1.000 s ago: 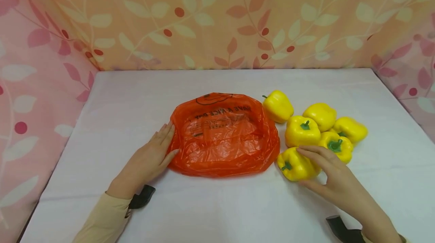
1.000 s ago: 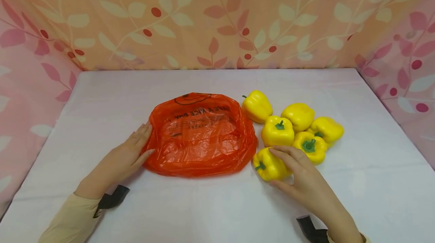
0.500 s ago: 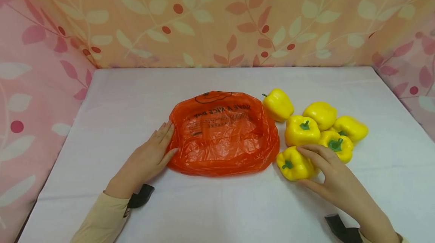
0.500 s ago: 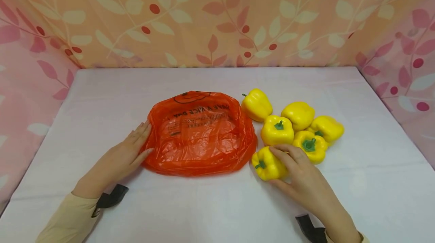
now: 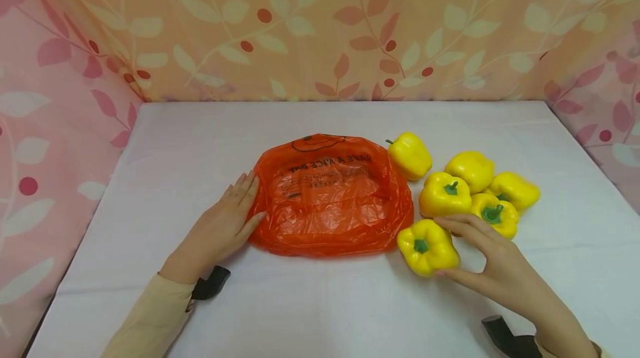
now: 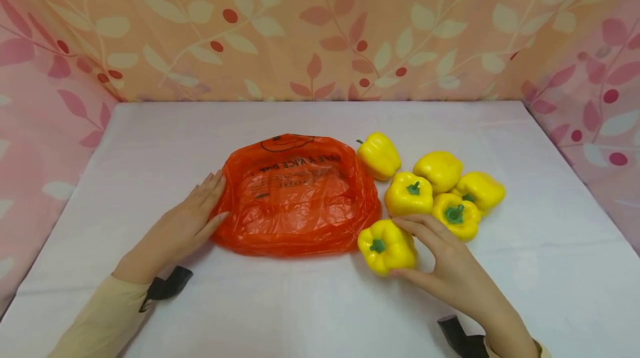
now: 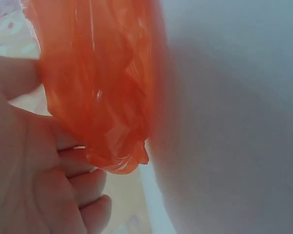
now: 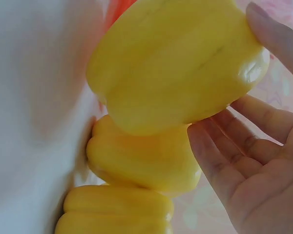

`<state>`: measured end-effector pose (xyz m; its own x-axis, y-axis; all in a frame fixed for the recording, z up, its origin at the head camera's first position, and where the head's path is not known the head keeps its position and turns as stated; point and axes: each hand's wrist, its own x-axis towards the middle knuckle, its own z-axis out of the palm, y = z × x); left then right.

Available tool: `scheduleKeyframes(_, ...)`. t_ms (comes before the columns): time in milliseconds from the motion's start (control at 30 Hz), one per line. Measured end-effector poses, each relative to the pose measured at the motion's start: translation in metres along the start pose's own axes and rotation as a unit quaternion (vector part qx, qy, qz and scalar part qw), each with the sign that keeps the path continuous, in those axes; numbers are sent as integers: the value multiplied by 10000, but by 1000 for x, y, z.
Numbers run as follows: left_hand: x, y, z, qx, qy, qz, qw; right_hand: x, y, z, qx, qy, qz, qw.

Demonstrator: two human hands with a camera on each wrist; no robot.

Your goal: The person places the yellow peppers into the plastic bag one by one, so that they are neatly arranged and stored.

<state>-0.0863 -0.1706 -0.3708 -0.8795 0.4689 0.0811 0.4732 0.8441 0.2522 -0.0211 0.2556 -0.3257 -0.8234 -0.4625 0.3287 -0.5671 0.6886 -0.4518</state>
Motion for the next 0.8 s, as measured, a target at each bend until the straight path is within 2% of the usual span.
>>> scheduleKeyframes(200,5,-2,-2,-151,-68,-59,9998,9,-4,-4,352,-50,-292,9989)
scheduleKeyframes(500,14,-2,-1,-40,-181,-110,9998,23,-11,-7,401,-84,-244,9989)
scheduleKeyframes(800,15,-4,3,57,-212,-46,9997,47,-17,-3,1034,90,-641,9925)
